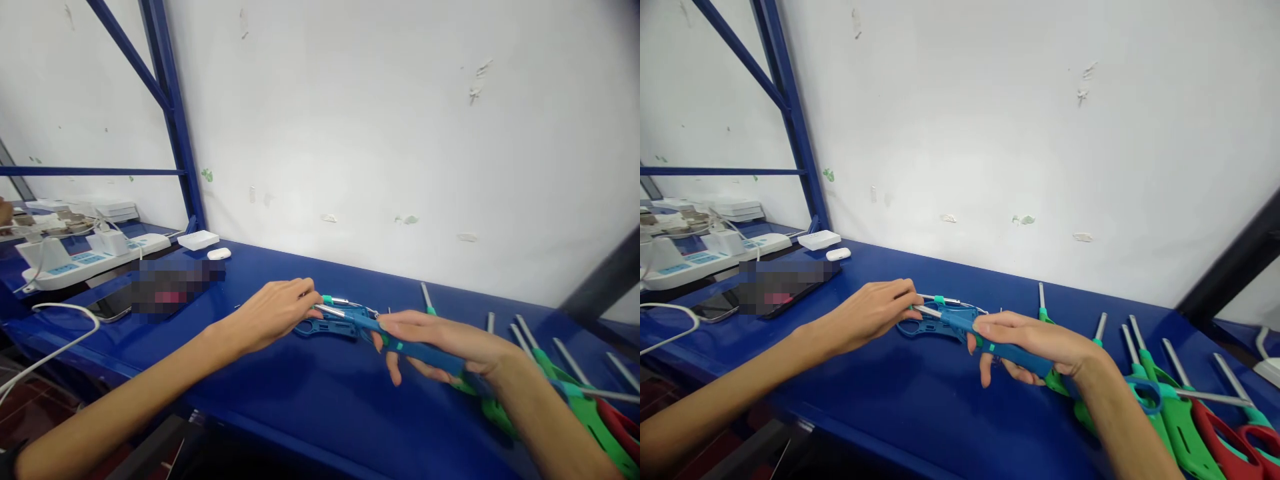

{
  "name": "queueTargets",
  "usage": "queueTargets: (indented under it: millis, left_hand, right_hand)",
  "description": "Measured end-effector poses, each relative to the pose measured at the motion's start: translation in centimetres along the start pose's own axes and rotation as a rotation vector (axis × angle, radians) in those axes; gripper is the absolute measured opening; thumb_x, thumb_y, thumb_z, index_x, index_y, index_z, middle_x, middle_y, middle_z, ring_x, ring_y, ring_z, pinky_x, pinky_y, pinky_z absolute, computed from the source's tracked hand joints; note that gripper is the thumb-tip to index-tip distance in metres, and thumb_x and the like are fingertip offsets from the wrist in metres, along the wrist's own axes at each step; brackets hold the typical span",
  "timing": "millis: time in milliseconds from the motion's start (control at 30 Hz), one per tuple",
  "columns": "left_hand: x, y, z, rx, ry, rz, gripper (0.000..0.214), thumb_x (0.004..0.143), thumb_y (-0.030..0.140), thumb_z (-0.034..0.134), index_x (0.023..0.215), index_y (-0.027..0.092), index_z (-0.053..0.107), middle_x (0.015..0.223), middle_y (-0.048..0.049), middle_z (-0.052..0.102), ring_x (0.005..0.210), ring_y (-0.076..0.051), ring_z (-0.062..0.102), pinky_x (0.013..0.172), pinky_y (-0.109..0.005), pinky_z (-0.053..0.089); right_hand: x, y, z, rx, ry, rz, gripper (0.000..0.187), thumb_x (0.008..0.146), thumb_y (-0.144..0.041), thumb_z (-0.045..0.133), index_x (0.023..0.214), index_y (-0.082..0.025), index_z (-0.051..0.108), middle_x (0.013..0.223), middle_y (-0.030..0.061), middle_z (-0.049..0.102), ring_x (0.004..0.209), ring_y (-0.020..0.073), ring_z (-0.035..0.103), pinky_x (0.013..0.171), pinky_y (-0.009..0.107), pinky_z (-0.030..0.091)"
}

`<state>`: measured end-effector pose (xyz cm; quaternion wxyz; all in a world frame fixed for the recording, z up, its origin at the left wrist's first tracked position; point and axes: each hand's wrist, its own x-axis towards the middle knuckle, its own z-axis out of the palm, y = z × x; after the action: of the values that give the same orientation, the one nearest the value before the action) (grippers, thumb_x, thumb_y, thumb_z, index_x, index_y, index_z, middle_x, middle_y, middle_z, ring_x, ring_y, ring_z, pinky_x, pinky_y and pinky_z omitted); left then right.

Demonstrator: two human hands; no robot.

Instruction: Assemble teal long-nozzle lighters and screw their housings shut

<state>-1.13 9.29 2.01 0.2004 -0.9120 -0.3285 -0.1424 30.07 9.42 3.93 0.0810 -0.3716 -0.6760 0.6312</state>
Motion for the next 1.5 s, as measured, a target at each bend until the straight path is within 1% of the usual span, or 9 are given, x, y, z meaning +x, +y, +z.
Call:
queueTargets:
  millis: [200,367,533,633,767,933,1033,1267,1500]
  left_hand:
    - [0.0,1.9,0.0,-0.071,-0.039,-0.044,0.013,0.108,0.026,0.062,0.114,0.015,0.066,0.102,-0.003,0.067,0.083,-0.017,0.067,0.074,-0.033,0.059]
    - [-0.4,2.4,0.7,-0.15,-0.077,-0.06,0.018,0.112,0.023,0.049,0.118,0.017,0.065,0.106,-0.0061,0.067,0.085,-0.021,0.067,0.074,-0.035,0.055]
    - [-2.5,1.3,-0.6,-0.232,-0.077,-0.185,0.027,0.113,0.023,0.036,0.117,0.019,0.063,0.108,-0.0071,0.067,0.082,-0.021,0.068,0.07,-0.034,0.049]
    - [-3.9,1.3,-1.6,-0.283,-0.112,-0.222,0.028,0.114,0.026,0.036,0.115,0.022,0.064,0.104,-0.005,0.068,0.082,-0.021,0.069,0.07,-0.033,0.048]
    - [-4.7,2.1,-2.3,-0.327,-0.211,-0.216,0.027,0.113,0.026,0.042,0.1,0.023,0.066,0.092,-0.0018,0.069,0.078,-0.022,0.069,0.067,-0.034,0.045]
    - [-4.7,3.0,-2.3,-0.35,-0.248,-0.227,0.024,0.112,0.027,0.047,0.097,0.024,0.066,0.091,-0.0012,0.069,0.077,-0.022,0.068,0.065,-0.033,0.043]
    - [-5.0,2.9,-2.4,-0.356,-0.216,-0.255,0.019,0.11,0.027,0.049,0.104,0.025,0.067,0.102,-0.0023,0.069,0.083,-0.022,0.069,0.068,-0.033,0.044]
    - [-5.9,2.3,-1.6,-0.391,-0.129,-0.335,0.018,0.106,0.018,0.049,0.11,0.024,0.065,0.114,-0.0053,0.066,0.085,-0.021,0.068,0.072,-0.033,0.046]
    - [-5.8,3.9,-1.0,-0.478,-0.153,-0.353,0.014,0.106,0.018,0.055,0.106,0.024,0.068,0.115,-0.0035,0.065,0.099,-0.021,0.069,0.087,-0.034,0.051]
  right_hand:
    - [0.5,0.1,0.1,-0.013,-0.007,0.039,0.052,0.1,-0.07,0.057,0.113,-0.02,0.061,0.102,0.0127,0.084,0.046,0.0079,0.06,0.037,0.016,0.037]
    - [1.4,0.1,1.0,-0.027,0.021,0.074,0.061,0.097,-0.073,0.059,0.13,-0.022,0.052,0.102,0.0131,0.084,0.054,0.0125,0.068,0.043,0.019,0.046]
    - [1.0,0.4,-0.6,-0.083,0.292,0.01,0.067,0.099,-0.082,0.038,0.121,-0.023,0.061,0.091,0.0078,0.08,0.061,0.0142,0.068,0.052,0.024,0.048]
    - [0.8,1.1,-1.9,-0.195,0.473,0.041,0.062,0.099,-0.08,0.044,0.103,-0.021,0.062,0.075,0.0032,0.071,0.058,0.0122,0.062,0.052,0.024,0.044]
    - [0.8,1.9,-2.3,-0.338,0.374,0.167,0.048,0.098,-0.065,0.065,0.104,-0.018,0.066,0.072,0.0006,0.07,0.054,0.0115,0.06,0.049,0.024,0.044]
    - [1.2,2.0,-1.6,-0.439,0.299,0.182,0.037,0.105,-0.053,0.062,0.096,-0.017,0.069,0.072,-0.0033,0.068,0.056,0.0101,0.061,0.057,0.025,0.053]
    - [1.1,1.7,-1.8,-0.456,0.39,0.147,0.04,0.106,-0.054,0.06,0.094,-0.017,0.069,0.077,-0.0015,0.07,0.064,0.0119,0.066,0.066,0.03,0.058]
    - [0.5,0.9,-2.6,-0.43,0.689,0.051,0.033,0.107,-0.046,0.061,0.119,-0.017,0.069,0.11,0.0062,0.074,0.091,0.0186,0.073,0.08,0.037,0.062]
    - [1.6,1.7,-2.2,-0.533,0.988,-0.107,0.02,0.099,-0.038,0.074,0.105,-0.019,0.071,0.098,0.0026,0.075,0.086,0.0175,0.071,0.083,0.038,0.06]
